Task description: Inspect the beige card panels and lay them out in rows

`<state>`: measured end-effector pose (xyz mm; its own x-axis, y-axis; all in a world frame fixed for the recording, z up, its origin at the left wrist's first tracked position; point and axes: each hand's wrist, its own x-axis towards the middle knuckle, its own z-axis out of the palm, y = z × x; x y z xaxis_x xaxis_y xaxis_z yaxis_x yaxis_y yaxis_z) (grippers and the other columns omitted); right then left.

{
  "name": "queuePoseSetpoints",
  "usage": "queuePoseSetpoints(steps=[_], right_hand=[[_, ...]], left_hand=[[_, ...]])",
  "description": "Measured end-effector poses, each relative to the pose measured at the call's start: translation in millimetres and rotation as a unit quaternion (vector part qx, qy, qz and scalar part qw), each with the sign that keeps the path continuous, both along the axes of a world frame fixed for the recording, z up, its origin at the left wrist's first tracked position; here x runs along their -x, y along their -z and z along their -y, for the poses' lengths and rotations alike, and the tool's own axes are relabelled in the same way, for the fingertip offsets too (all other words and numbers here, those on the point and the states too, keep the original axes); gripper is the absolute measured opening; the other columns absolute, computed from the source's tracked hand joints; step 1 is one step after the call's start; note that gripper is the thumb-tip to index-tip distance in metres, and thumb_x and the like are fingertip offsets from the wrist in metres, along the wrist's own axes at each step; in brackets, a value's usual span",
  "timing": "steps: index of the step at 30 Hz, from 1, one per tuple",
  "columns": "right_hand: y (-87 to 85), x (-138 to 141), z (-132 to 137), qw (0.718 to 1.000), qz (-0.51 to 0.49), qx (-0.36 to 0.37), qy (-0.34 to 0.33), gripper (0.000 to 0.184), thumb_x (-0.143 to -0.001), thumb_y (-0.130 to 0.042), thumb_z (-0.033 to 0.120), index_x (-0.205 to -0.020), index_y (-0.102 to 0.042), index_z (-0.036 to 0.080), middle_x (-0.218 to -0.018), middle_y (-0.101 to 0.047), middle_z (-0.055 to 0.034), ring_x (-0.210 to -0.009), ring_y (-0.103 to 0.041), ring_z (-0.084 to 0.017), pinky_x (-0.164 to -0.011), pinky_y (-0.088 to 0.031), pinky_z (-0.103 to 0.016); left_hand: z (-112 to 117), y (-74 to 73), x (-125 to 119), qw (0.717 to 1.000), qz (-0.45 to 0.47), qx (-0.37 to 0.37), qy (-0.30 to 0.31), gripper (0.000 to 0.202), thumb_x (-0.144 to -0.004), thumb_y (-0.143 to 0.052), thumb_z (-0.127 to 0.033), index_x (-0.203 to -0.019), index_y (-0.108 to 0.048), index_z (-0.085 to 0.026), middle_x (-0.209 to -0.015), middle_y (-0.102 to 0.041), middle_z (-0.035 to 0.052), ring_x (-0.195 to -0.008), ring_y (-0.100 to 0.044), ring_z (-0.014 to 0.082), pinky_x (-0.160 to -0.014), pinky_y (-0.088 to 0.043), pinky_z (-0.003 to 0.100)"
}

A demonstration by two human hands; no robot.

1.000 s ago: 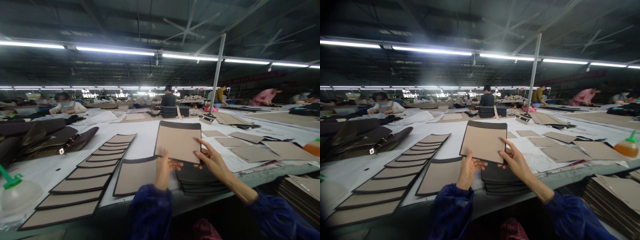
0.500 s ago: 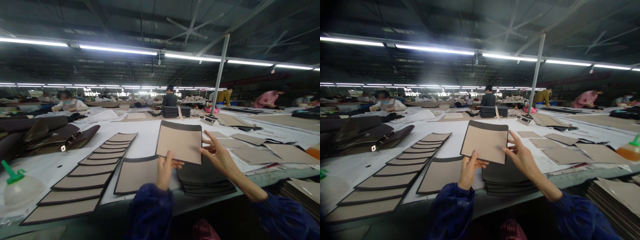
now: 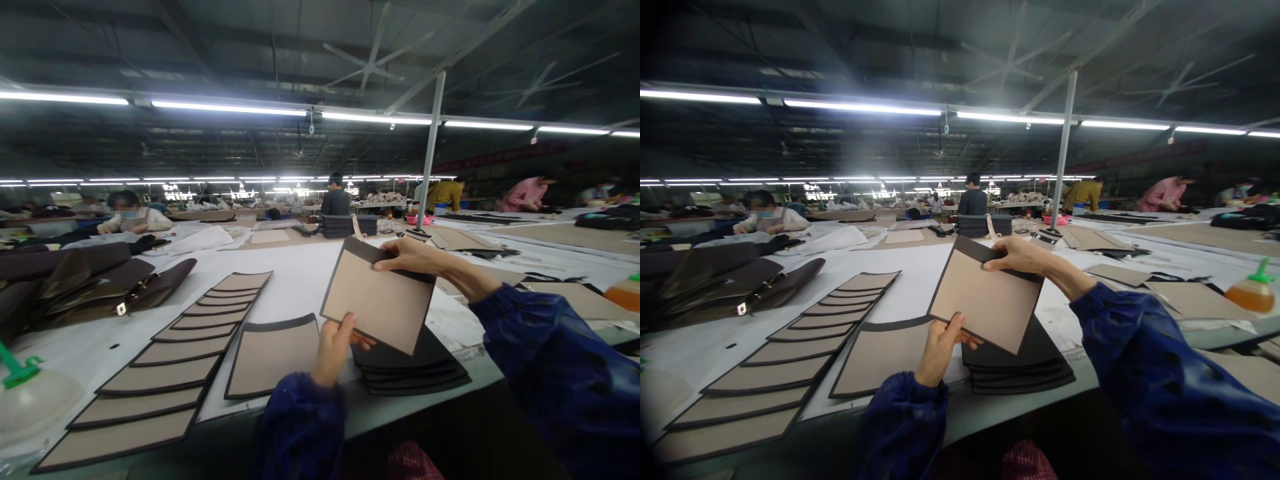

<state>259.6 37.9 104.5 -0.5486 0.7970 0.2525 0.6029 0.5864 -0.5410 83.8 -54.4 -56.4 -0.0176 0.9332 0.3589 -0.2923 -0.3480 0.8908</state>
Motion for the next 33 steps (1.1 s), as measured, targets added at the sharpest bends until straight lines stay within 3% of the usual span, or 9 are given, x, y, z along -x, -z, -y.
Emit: queuePoseSetpoints(steps=[9, 12, 15, 17, 20, 22, 25, 29, 33], right_hand=[[8.2, 23.3, 14.9, 0.944, 0.178, -0.245, 0.131, 0.026, -0.076, -0.065, 0.038, -0.089, -0.065, 0.016, -0.080, -0.066, -0.0079, -0.076, -0.060, -0.023, -0.060, -0.038, -0.026], [14.5, 22.1, 15.9, 0.940, 0.120, -0.293, 0.125, 0.045, -0.079, -0.064, 0.040, -0.118, -0.060, 0.018, -0.105, -0.064, -0.0127, -0.098, -0.059, -0.030, -0.079, -0.045, -0.035], [21.4, 11.9, 17.7, 0.930, 0.001, -0.347, 0.121, 0.057, -0.082, -0.061, 0.042, -0.135, -0.049, 0.022, -0.137, -0.044, -0.0155, -0.122, -0.044, -0.034, -0.096, -0.040, -0.046], [29.3, 3.9, 21.2, 0.949, -0.063, -0.279, 0.131, 0.053, -0.085, -0.058, 0.043, -0.134, -0.051, 0.024, -0.140, -0.041, -0.0151, -0.113, -0.053, -0.033, -0.090, -0.046, -0.046], [48.5, -2.4, 26.2, 0.989, -0.123, -0.047, 0.071, 0.055, -0.081, -0.062, 0.044, -0.132, -0.054, 0.026, -0.124, -0.057, -0.0125, -0.081, -0.066, -0.025, -0.065, -0.056, -0.037], [61.9, -1.4, 25.3, 0.982, -0.170, 0.079, 0.024, 0.055, -0.071, -0.072, 0.042, -0.123, -0.063, 0.023, -0.110, -0.065, -0.0104, -0.075, -0.065, -0.023, -0.054, -0.055, -0.030], [71.6, 6.9, 14.6, 0.946, -0.286, 0.147, 0.026, 0.041, -0.060, -0.080, 0.034, -0.098, -0.072, 0.019, -0.095, -0.070, -0.0076, -0.074, -0.064, -0.020, -0.056, -0.054, -0.028], [64.9, 30.5, -1.7, 0.875, -0.451, 0.165, 0.055, 0.031, -0.057, -0.081, 0.025, -0.086, -0.071, 0.021, -0.097, -0.069, -0.0046, -0.075, -0.063, -0.016, -0.060, -0.053, -0.027], [70.1, 70.5, 6.3, 0.863, -0.428, 0.270, -0.002, 0.028, -0.057, -0.079, 0.016, -0.083, -0.070, 0.018, -0.089, -0.068, -0.0031, -0.068, -0.060, -0.012, -0.055, -0.051, -0.022]], left_hand=[[-2.5, 4.4, 1.1, 0.997, -0.056, 0.016, -0.055, 0.043, -0.085, -0.052, -0.049, -0.071, -0.062, -0.009, -0.056, -0.067, 0.0113, -0.047, -0.062, 0.0183, -0.051, -0.049, 0.028], [-3.4, 4.4, 2.3, 0.997, -0.031, 0.017, -0.073, 0.045, -0.084, -0.054, -0.050, -0.066, -0.061, -0.010, -0.055, -0.067, 0.0119, -0.047, -0.062, 0.0191, -0.051, -0.050, 0.028], [-5.3, 5.4, 4.8, 0.994, 0.034, 0.017, -0.101, 0.047, -0.084, -0.054, -0.052, -0.067, -0.063, -0.009, -0.059, -0.068, 0.0127, -0.048, -0.063, 0.0182, -0.053, -0.051, 0.028], [-6.8, 5.9, 6.5, 0.989, 0.087, 0.026, -0.118, 0.049, -0.083, -0.055, -0.053, -0.064, -0.062, -0.009, -0.063, -0.069, 0.0144, -0.050, -0.064, 0.0172, -0.055, -0.051, 0.027], [-8.5, 5.0, 7.3, 0.982, 0.138, 0.037, -0.121, 0.050, -0.080, -0.057, -0.055, -0.065, -0.062, -0.008, -0.063, -0.069, 0.0145, -0.051, -0.064, 0.0172, -0.053, -0.050, 0.026], [-9.0, 3.7, 6.4, 0.984, 0.144, 0.029, -0.103, 0.051, -0.079, -0.057, -0.058, -0.073, -0.061, -0.008, -0.063, -0.067, 0.0120, -0.055, -0.066, 0.0194, -0.052, -0.050, 0.026], [-8.8, 3.6, 3.7, 0.987, 0.132, 0.012, -0.091, 0.053, -0.079, -0.055, -0.061, -0.094, -0.057, -0.010, -0.077, -0.066, 0.0100, -0.067, -0.069, 0.0227, -0.053, -0.052, 0.028], [-7.0, 9.9, -0.2, 0.967, -0.147, -0.085, -0.190, 0.038, -0.088, -0.052, -0.043, -0.116, -0.054, -0.017, -0.104, -0.064, 0.0121, -0.088, -0.064, 0.0216, -0.073, -0.053, 0.034], [-5.8, 15.5, -3.3, 0.846, -0.478, -0.172, -0.162, 0.024, -0.091, -0.047, -0.026, -0.091, -0.068, -0.017, -0.091, -0.069, 0.0101, -0.089, -0.061, 0.0220, -0.090, -0.046, 0.037]])
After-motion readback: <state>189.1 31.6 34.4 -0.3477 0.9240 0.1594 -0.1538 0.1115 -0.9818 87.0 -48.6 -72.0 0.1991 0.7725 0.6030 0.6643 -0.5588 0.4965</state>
